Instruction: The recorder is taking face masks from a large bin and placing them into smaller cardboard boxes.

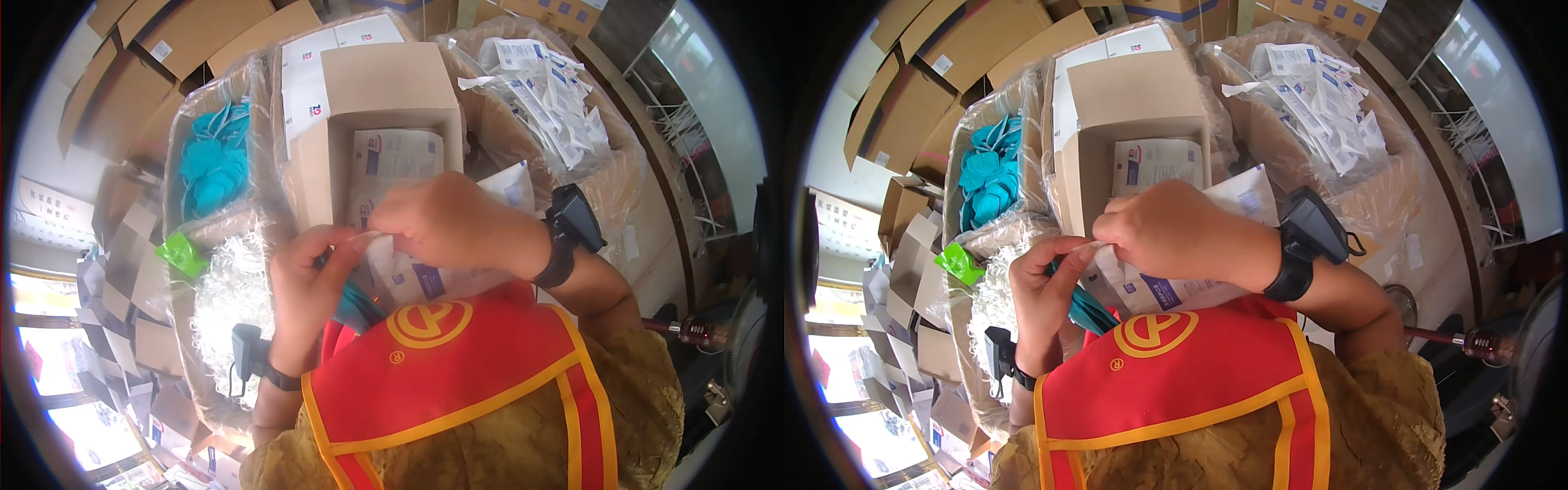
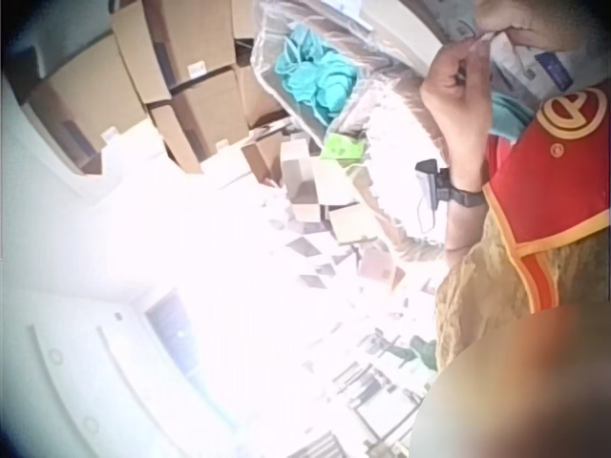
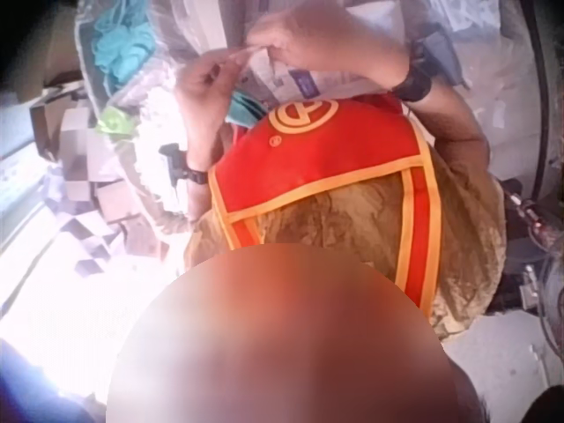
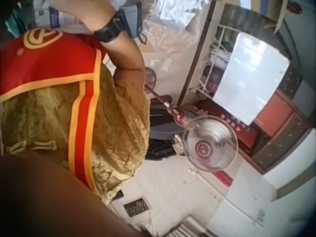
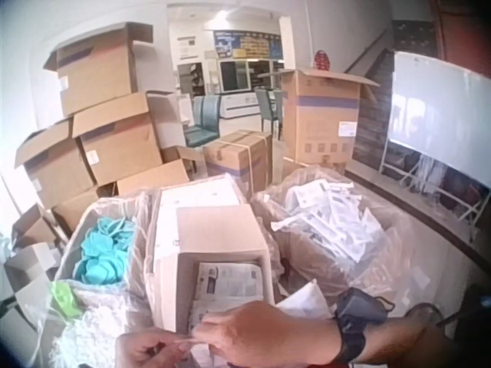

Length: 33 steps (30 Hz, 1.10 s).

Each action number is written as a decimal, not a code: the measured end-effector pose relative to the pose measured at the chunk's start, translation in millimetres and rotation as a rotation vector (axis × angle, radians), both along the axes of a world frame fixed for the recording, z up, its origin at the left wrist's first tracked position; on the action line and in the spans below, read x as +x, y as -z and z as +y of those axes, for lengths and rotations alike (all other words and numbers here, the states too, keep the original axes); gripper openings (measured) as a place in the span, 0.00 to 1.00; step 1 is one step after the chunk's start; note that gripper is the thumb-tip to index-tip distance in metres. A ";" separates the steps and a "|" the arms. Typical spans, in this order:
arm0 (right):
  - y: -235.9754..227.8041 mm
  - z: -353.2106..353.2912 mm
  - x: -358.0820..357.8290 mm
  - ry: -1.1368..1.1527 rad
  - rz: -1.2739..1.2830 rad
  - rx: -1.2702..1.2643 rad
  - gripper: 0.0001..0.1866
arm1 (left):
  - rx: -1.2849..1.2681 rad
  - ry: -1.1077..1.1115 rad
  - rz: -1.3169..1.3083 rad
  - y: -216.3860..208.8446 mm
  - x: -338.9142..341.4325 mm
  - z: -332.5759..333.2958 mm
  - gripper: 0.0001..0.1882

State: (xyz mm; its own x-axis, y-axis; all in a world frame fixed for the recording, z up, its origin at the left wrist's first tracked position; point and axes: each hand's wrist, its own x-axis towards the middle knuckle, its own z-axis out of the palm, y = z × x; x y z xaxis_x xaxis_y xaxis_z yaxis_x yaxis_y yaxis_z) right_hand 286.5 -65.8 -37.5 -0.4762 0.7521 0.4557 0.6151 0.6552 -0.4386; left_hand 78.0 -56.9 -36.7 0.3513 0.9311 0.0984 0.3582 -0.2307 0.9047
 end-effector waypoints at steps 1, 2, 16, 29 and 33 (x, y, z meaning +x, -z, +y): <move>-1.2 -1.2 -2.2 0.000 -0.028 0.045 0.06 | 0.007 -0.023 -0.028 -0.2 1.8 -0.9 0.05; -3.4 -2.6 -3.7 0.003 -0.027 0.047 0.06 | 0.015 -0.046 -0.056 -0.5 3.1 -1.3 0.05; -22.9 -44.5 -20.3 -0.230 -0.254 0.310 0.04 | -0.529 -0.206 -0.622 47.6 -9.3 41.3 0.04; -25.4 -44.8 12.3 -0.014 0.015 0.232 0.09 | 0.133 -0.115 0.059 52.1 -34.7 57.0 0.03; -25.6 -45.6 16.8 -0.002 -0.046 0.218 0.08 | 0.737 0.120 0.312 -16.9 -32.5 22.4 0.14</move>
State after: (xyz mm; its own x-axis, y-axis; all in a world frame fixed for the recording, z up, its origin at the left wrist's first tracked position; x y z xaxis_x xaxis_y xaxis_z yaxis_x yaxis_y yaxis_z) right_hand 303.3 -111.4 -11.9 -0.5015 0.6374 0.5849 0.6299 0.7325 -0.2582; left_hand 45.5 -34.5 -19.8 0.5573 0.6190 0.5535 0.5037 -0.7819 0.3674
